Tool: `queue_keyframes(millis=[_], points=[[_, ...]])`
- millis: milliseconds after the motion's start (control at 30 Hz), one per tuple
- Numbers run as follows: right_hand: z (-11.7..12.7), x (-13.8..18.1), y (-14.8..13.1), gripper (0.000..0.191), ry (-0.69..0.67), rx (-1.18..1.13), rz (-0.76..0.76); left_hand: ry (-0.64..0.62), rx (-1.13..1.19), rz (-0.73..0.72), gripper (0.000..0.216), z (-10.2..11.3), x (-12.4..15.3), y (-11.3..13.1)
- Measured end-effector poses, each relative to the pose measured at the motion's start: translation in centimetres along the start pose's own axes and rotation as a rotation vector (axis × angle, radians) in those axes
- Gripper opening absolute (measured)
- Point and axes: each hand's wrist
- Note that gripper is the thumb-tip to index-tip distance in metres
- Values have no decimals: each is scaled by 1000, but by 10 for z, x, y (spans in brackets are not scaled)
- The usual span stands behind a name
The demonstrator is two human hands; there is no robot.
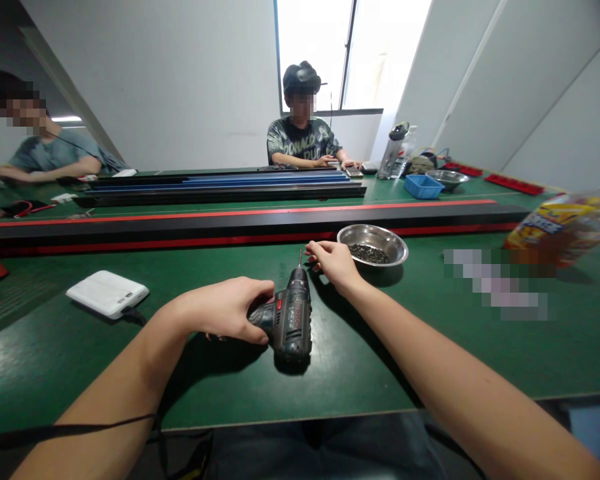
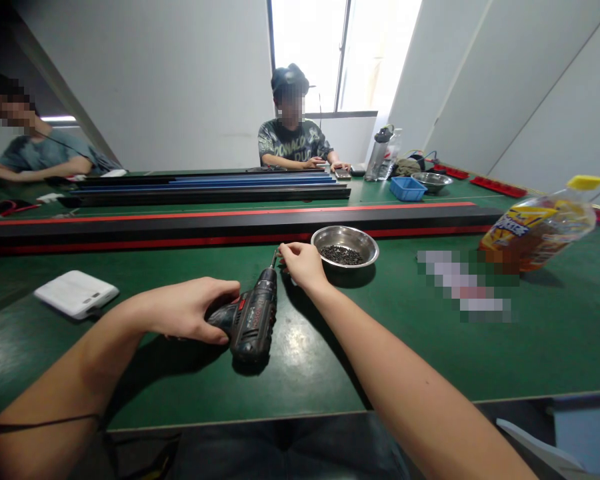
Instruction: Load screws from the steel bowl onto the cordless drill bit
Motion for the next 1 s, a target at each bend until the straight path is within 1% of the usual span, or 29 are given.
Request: queue_keyframes(millis=[100, 267, 367, 500, 667, 1000], points=[[-2, -4, 4, 33, 4, -83, -46, -19, 19, -11, 41, 0, 0, 0], [-1, -11, 11, 39, -5, -98, -95, -30, 21, -6, 42, 0, 0, -1], [0, -14, 13, 43, -29, -65, -78, -29, 26, -10, 42, 0, 0, -1], [2, -13, 14, 51, -96, 17, -33, -27, 29, -17, 42, 0, 0, -1], [2, -11, 12, 53, -145, 45, 2, -19, 23, -21, 42, 0, -1, -1], [0, -9, 8, 53, -156, 8, -34, -27, 2, 17, 44, -1, 0, 0]])
Point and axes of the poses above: each hand's wrist, its own x-axis away from the middle knuckle, its own z-axis out of the back of the hand, y = z × x, and after that the axes turned 4 degrees about -x, right-handed
